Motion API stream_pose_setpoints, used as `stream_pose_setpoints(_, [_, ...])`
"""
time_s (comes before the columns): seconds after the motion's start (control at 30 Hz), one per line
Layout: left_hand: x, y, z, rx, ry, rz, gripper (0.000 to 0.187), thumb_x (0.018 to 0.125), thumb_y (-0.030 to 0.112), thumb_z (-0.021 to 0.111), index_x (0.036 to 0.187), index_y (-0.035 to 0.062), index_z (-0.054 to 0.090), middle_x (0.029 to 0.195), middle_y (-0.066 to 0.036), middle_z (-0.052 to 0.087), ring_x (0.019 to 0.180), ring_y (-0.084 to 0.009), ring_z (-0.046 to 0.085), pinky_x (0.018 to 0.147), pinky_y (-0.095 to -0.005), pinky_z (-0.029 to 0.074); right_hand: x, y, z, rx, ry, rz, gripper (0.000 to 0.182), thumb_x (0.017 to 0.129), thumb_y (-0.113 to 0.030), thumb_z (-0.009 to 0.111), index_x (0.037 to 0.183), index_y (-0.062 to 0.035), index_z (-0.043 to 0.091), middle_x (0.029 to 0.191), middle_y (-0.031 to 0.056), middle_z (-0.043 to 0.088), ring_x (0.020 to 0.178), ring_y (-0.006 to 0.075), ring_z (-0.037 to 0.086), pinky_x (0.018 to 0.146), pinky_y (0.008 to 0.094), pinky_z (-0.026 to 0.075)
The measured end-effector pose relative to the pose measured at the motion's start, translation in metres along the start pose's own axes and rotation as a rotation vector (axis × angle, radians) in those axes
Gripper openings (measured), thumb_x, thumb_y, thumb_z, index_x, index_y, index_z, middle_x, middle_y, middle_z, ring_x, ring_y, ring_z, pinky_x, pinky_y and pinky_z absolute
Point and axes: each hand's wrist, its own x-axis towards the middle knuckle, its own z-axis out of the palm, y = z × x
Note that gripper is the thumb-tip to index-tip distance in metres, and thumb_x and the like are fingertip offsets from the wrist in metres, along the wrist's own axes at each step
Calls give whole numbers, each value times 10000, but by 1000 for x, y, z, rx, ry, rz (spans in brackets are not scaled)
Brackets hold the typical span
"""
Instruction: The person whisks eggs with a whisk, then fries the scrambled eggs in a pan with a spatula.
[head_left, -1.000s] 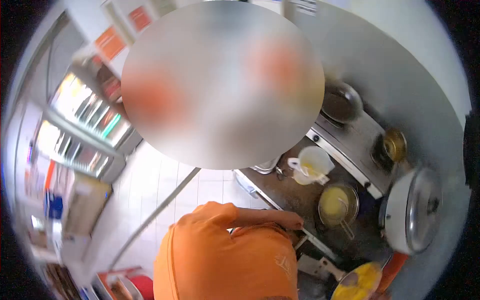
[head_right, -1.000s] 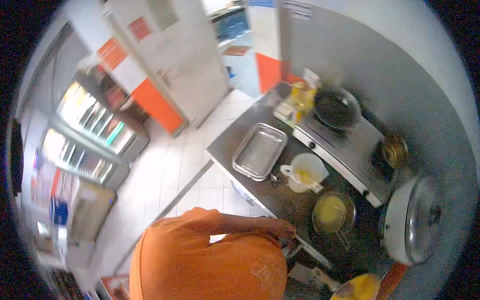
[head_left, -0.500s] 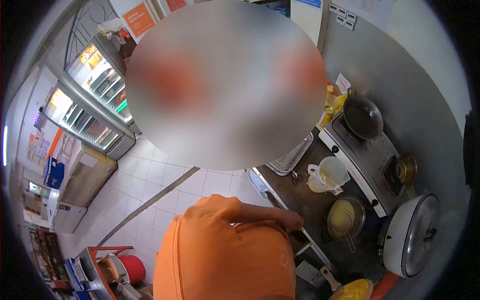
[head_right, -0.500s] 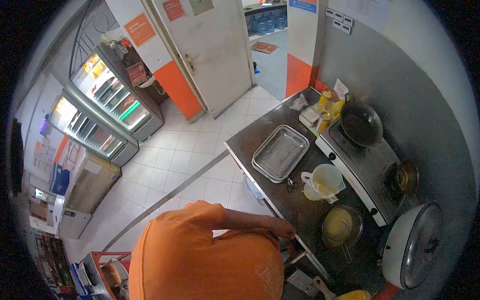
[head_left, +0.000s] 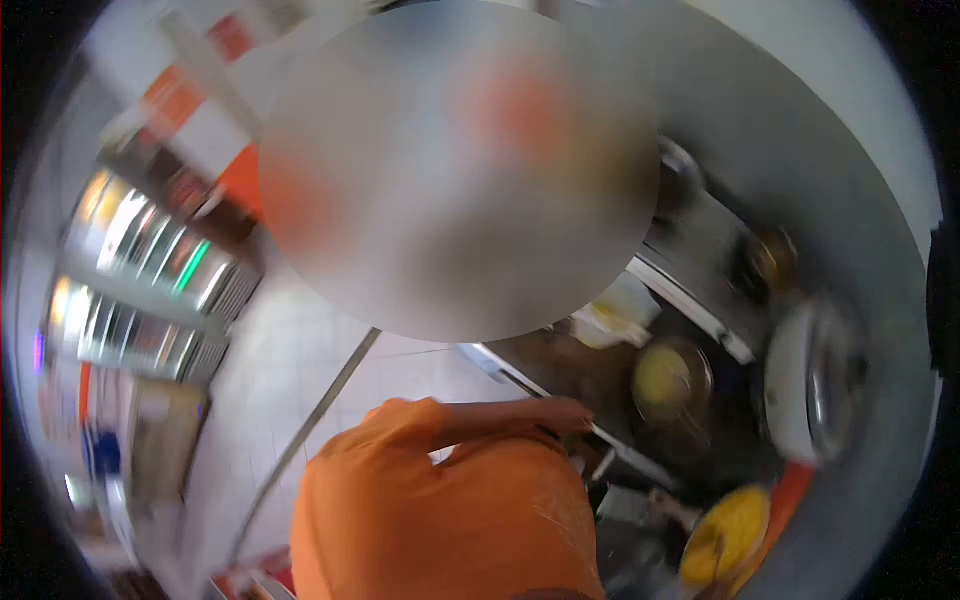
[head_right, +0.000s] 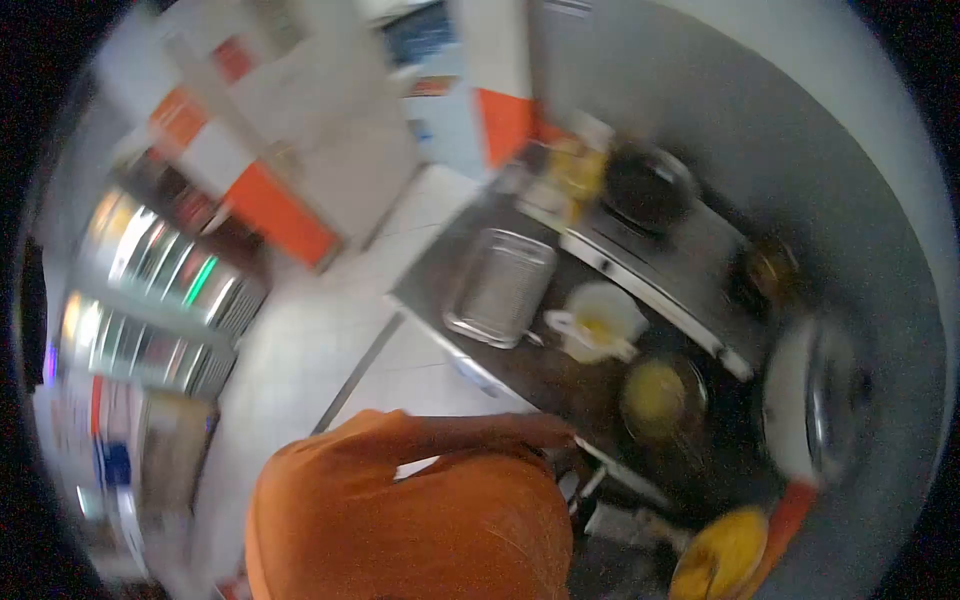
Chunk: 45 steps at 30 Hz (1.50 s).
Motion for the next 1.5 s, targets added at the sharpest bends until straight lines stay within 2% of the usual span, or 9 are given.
stream_pose_setpoints(0.07, [9, -10, 9, -115, -52, -18, 389, 968, 382, 555, 1109, 34, 656, 1082, -222, 673, 1018, -429, 627, 849, -495, 498, 11, 13, 8, 99, 42, 80, 228, 931, -184, 544, 1058, -44, 672, 967, 213, 686, 905, 387, 672, 768, 497, 533])
stream_pose_setpoints(0.2, [6, 25, -9, -224, -84, -89, 323, 1014, 332, 559, 1091, 30, 645, 997, -128, 680, 928, -232, 637, 824, -388, 508, 78, 48, 48, 39, 153, 136, 222, 908, -160, 560, 1059, -40, 670, 944, 216, 693, 888, 403, 672, 766, 493, 537])
stream_pose_setpoints(0.27, [23, -12, -2, -27, -119, 61, 326, 1025, 316, 542, 1120, 20, 641, 1040, -118, 688, 985, -240, 654, 899, -372, 498, 86, 40, 35, -267, 46, 157, 131, 852, -129, 594, 831, -80, 714, 755, 144, 712, 717, 307, 711, 637, 457, 557])
stream_pose_setpoints(0.37, [22, 33, -3, -18, -157, -50, 318, 1035, 289, 524, 1124, 0, 623, 1005, -118, 679, 967, -214, 652, 877, -348, 491, 95, 43, 36, -258, 334, 76, 139, 785, -134, 601, 705, -115, 712, 711, 117, 706, 696, 280, 712, 581, 416, 546])
stream_pose_setpoints(0.5, [39, 33, -8, 114, -298, 91, 312, 1041, 283, 513, 1115, -2, 616, 944, -99, 673, 903, -185, 646, 829, -334, 492, 104, 68, 37, -160, 271, 224, 182, 858, -192, 590, 890, -65, 716, 872, 145, 728, 804, 313, 716, 656, 441, 562])
stream_pose_setpoints(0.67, [57, 47, -8, 50, -356, 148, 292, 1029, 280, 536, 1097, 10, 625, 916, -99, 685, 862, -182, 647, 792, -337, 499, 56, 80, -17, -32, 273, 443, 295, 918, -332, 618, 940, -53, 709, 897, 173, 720, 868, 353, 705, 729, 481, 564])
stream_pose_setpoints(0.97, [75, 40, 4, 50, -344, 184, 313, 1028, 300, 528, 1113, 13, 622, 964, -133, 699, 884, -239, 669, 812, -350, 505, -62, 12, -66, -84, 15, 234, 118, 808, -141, 630, 817, -58, 714, 836, 177, 700, 818, 358, 699, 690, 463, 567])
stream_pose_setpoints(1.13, [74, 47, -2, 63, -345, 114, 327, 1034, 303, 511, 1123, 6, 614, 967, -132, 694, 911, -248, 671, 830, -353, 501, -41, -9, 1, -75, -4, 212, 125, 792, -76, 594, 806, -49, 716, 824, 185, 703, 796, 349, 709, 682, 449, 575])
stream_pose_setpoints(1.5, [67, 45, -16, 89, -258, 75, 329, 1014, 306, 545, 1103, -2, 619, 995, -137, 675, 960, -259, 652, 878, -367, 484, 42, 17, 27, -44, 108, 245, 141, 811, -110, 591, 827, -51, 719, 832, 168, 719, 766, 333, 717, 651, 454, 576])
